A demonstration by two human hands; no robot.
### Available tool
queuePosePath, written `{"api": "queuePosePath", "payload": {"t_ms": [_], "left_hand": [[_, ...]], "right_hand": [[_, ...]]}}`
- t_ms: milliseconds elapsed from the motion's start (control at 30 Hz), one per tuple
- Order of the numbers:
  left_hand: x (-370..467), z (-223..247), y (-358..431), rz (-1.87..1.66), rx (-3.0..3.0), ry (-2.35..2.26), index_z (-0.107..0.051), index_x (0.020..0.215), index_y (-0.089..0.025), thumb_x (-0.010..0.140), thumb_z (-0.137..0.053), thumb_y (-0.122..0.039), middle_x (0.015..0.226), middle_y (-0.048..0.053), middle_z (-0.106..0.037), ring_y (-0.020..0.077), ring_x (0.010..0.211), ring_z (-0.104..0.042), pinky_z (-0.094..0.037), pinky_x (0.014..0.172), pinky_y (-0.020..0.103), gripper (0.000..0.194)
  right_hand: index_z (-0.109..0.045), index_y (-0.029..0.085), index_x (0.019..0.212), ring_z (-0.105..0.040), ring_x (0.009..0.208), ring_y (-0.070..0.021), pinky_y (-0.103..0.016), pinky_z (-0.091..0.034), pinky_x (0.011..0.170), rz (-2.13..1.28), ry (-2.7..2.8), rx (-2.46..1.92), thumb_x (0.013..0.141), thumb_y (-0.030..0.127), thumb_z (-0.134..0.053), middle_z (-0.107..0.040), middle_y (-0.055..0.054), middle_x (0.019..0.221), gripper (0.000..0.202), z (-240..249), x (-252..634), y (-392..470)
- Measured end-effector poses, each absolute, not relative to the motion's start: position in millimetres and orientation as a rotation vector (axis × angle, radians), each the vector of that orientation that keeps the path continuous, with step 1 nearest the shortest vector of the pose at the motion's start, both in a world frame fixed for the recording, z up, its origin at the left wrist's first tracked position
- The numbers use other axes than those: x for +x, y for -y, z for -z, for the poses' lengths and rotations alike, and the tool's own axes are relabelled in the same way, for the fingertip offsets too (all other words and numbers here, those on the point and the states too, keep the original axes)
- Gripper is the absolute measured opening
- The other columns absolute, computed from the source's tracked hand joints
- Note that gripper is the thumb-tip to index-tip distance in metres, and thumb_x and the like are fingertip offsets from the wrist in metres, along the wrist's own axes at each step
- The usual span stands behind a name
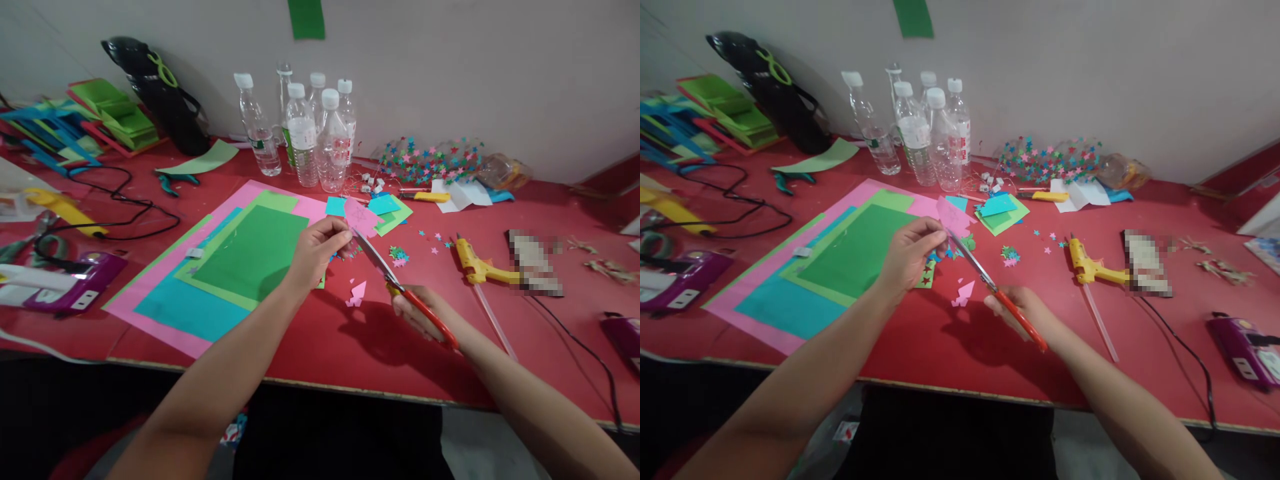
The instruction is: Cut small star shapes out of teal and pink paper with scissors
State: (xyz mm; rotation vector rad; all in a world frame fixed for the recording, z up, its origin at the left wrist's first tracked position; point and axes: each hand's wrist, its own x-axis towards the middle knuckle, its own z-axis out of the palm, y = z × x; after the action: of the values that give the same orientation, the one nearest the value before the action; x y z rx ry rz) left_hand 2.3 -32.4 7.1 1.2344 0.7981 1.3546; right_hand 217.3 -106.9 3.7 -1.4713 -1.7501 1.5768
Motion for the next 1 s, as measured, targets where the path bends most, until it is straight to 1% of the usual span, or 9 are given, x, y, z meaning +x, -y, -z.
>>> {"api": "queuePosePath", "payload": {"t_ms": [100,500,833,1000], "left_hand": [[2.1,-6.8,32.2,-1.355,1.236,-0.808,-0.059,0.066,-0.017,0.073,-0.063,-0.022,0.058,-0.003,-0.055,0.0059,0.050,-0.050,-0.043,0.050,0.020,0.010],[3.2,-6.3,31.9,-1.351,1.200,-0.820,-0.059,0.067,-0.017,0.073,-0.064,-0.021,0.057,-0.004,-0.057,0.0061,0.049,-0.052,-0.044,0.051,0.021,0.009],[3.3,-3.1,31.7,-1.350,1.197,-0.814,-0.060,0.068,-0.017,0.074,-0.063,-0.021,0.059,-0.003,-0.058,0.0064,0.051,-0.053,-0.045,0.052,0.021,0.008],[1.4,-5.9,31.6,-1.353,1.215,-0.812,-0.059,0.068,-0.017,0.074,-0.063,-0.021,0.057,-0.003,-0.058,0.0071,0.051,-0.053,-0.045,0.052,0.022,0.008]], "right_hand": [[-0.041,0.020,0.065,-0.031,0.034,-0.0047,-0.021,-0.022,0.036,-1.566,1.745,-1.493,0.076,0.070,-0.053,-0.036,0.008,0.043,0.053,-6.5,215.9,107.2],[-0.039,0.021,0.064,-0.028,0.033,-0.0043,-0.021,-0.019,0.037,-1.584,1.687,-1.529,0.076,0.064,-0.056,-0.034,0.010,0.041,0.048,-5.9,215.3,107.2],[-0.040,0.021,0.064,-0.030,0.032,-0.0048,-0.021,-0.019,0.036,-1.522,1.737,-1.550,0.077,0.066,-0.053,-0.035,0.009,0.040,0.049,-7.5,214.1,105.9],[-0.042,0.020,0.066,-0.030,0.032,-0.0051,-0.020,-0.021,0.034,-1.581,1.725,-1.541,0.080,0.065,-0.052,-0.034,0.009,0.041,0.047,-7.1,216.8,105.1]]}}
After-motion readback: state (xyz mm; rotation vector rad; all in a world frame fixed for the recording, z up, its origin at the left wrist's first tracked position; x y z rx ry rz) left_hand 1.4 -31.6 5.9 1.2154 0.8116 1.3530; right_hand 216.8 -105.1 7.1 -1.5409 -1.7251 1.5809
